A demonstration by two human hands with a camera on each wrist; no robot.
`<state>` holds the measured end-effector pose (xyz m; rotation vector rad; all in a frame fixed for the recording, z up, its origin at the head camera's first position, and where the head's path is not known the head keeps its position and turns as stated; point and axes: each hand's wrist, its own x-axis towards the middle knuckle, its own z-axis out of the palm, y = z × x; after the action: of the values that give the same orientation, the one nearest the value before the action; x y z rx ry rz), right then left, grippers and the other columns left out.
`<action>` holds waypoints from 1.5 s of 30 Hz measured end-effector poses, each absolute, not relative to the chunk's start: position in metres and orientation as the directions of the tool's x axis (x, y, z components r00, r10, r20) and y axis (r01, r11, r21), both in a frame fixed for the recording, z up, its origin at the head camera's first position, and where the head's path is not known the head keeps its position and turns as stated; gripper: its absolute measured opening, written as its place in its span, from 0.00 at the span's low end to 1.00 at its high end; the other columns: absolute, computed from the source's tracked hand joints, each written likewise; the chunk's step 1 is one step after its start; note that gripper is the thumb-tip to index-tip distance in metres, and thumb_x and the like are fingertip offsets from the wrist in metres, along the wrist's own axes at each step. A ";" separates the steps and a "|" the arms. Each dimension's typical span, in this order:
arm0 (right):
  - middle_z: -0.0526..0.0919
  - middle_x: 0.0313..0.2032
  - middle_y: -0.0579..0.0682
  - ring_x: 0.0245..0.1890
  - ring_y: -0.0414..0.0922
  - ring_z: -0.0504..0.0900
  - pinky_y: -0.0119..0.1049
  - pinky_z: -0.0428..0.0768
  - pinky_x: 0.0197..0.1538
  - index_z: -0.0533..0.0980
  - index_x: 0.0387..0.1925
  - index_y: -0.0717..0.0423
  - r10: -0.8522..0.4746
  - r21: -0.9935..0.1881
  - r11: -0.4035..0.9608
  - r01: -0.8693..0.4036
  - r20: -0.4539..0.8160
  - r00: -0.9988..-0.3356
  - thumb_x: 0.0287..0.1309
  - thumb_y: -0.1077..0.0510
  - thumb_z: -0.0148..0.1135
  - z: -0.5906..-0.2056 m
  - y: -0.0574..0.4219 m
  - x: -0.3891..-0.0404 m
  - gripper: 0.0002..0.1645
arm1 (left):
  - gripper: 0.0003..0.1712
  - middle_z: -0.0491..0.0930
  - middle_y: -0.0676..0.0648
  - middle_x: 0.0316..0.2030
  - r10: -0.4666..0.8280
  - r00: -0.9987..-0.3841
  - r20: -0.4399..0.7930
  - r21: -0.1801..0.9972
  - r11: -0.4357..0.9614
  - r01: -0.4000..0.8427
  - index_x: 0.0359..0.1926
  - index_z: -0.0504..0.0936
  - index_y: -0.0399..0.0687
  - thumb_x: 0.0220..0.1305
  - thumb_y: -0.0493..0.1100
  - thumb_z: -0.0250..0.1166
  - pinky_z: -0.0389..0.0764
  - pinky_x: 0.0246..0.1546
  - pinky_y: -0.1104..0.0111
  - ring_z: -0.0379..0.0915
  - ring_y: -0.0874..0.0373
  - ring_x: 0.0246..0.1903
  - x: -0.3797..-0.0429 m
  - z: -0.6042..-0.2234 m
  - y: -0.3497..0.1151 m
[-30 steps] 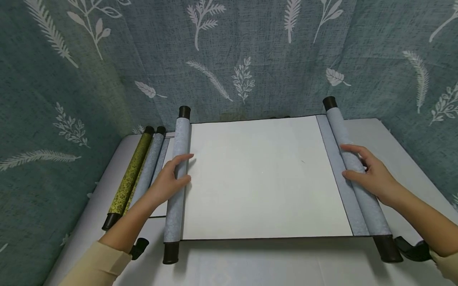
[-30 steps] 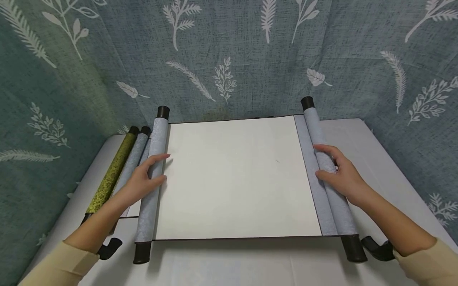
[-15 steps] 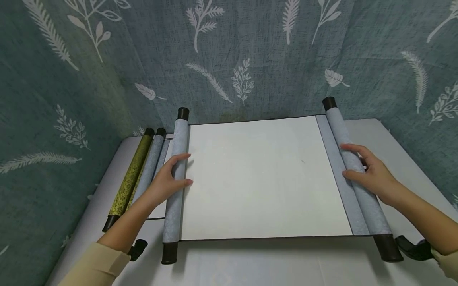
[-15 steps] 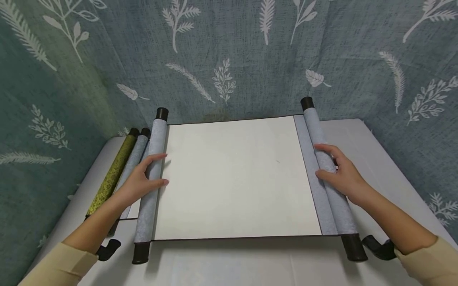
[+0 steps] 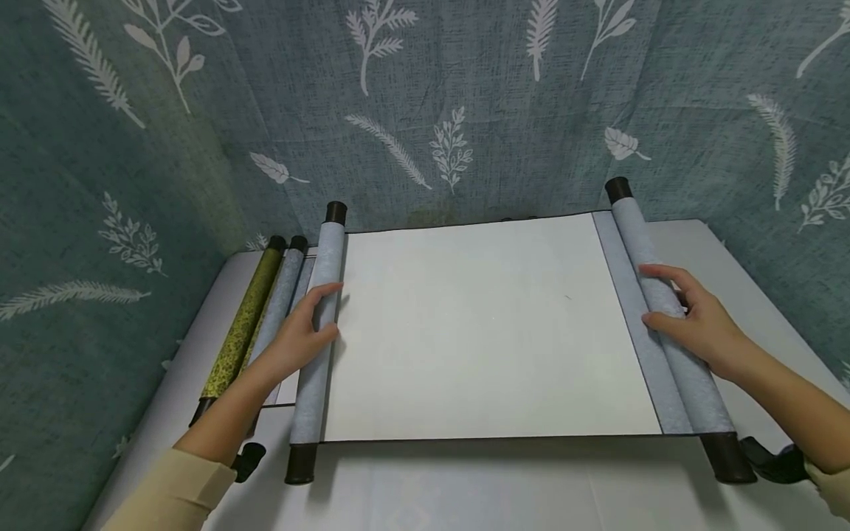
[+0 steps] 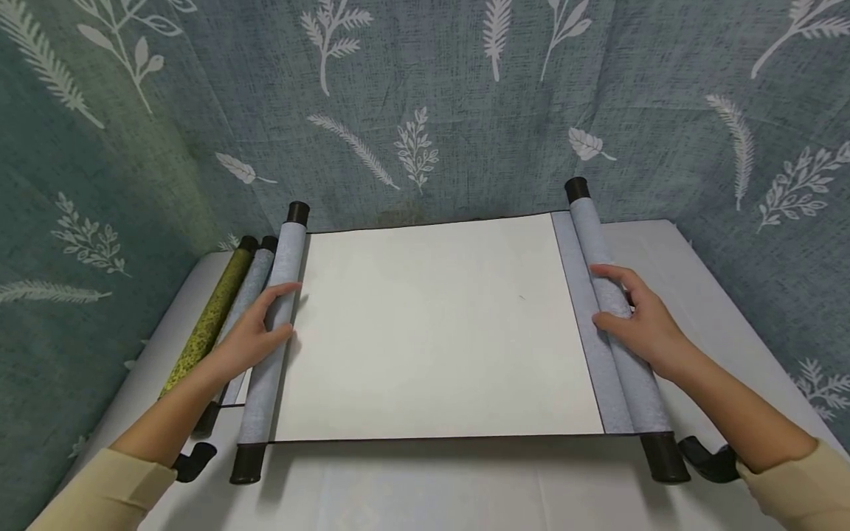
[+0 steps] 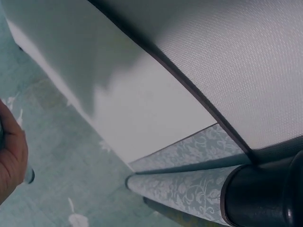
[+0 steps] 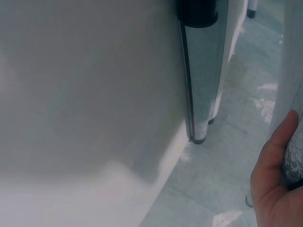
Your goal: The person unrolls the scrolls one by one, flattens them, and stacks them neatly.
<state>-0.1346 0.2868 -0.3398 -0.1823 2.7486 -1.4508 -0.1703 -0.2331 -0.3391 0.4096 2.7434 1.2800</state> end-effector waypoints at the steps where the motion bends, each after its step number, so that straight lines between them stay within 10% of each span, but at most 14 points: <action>1: 0.57 0.60 0.73 0.37 0.31 0.69 0.39 0.72 0.32 0.52 0.72 0.39 -0.116 -0.825 0.558 -0.089 0.029 -0.993 0.63 0.64 0.56 -0.340 0.287 -0.135 0.42 | 0.36 0.50 0.33 0.70 0.277 -0.960 0.033 0.766 0.610 0.202 0.70 0.54 0.39 0.61 0.27 0.50 0.59 0.56 0.45 0.45 0.38 0.69 -0.170 -0.339 -0.233; 18: 0.58 0.60 0.73 0.36 0.38 0.69 0.40 0.71 0.32 0.53 0.72 0.41 -0.094 -0.804 0.589 -0.083 0.034 -0.995 0.62 0.64 0.56 -0.336 0.288 -0.136 0.41 | 0.46 0.49 0.37 0.71 0.202 -0.976 -0.079 0.803 0.593 0.058 0.70 0.55 0.48 0.54 0.37 0.70 0.65 0.53 0.43 0.49 0.37 0.67 -0.170 -0.333 -0.238; 34: 0.59 0.58 0.73 0.34 0.34 0.70 0.37 0.73 0.29 0.53 0.72 0.37 -0.083 -0.806 0.587 -0.078 0.035 -0.996 0.62 0.64 0.56 -0.335 0.295 -0.134 0.42 | 0.41 0.45 0.33 0.71 0.262 -0.964 -0.035 0.773 0.619 0.140 0.72 0.51 0.43 0.58 0.28 0.53 0.61 0.39 0.55 0.53 0.40 0.55 -0.168 -0.329 -0.252; 45: 0.59 0.59 0.74 0.36 0.40 0.70 0.40 0.72 0.30 0.53 0.72 0.39 -0.063 -0.791 0.608 -0.066 0.035 -0.997 0.62 0.64 0.57 -0.336 0.296 -0.135 0.42 | 0.51 0.44 0.35 0.72 0.210 -0.975 -0.076 0.781 0.621 0.072 0.72 0.52 0.49 0.53 0.44 0.72 0.62 0.54 0.39 0.41 0.32 0.68 -0.167 -0.331 -0.254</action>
<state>-0.1350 0.2957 -0.3359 -0.1133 2.8208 -1.3878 -0.1672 -0.2538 -0.3312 0.2351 2.6814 1.2812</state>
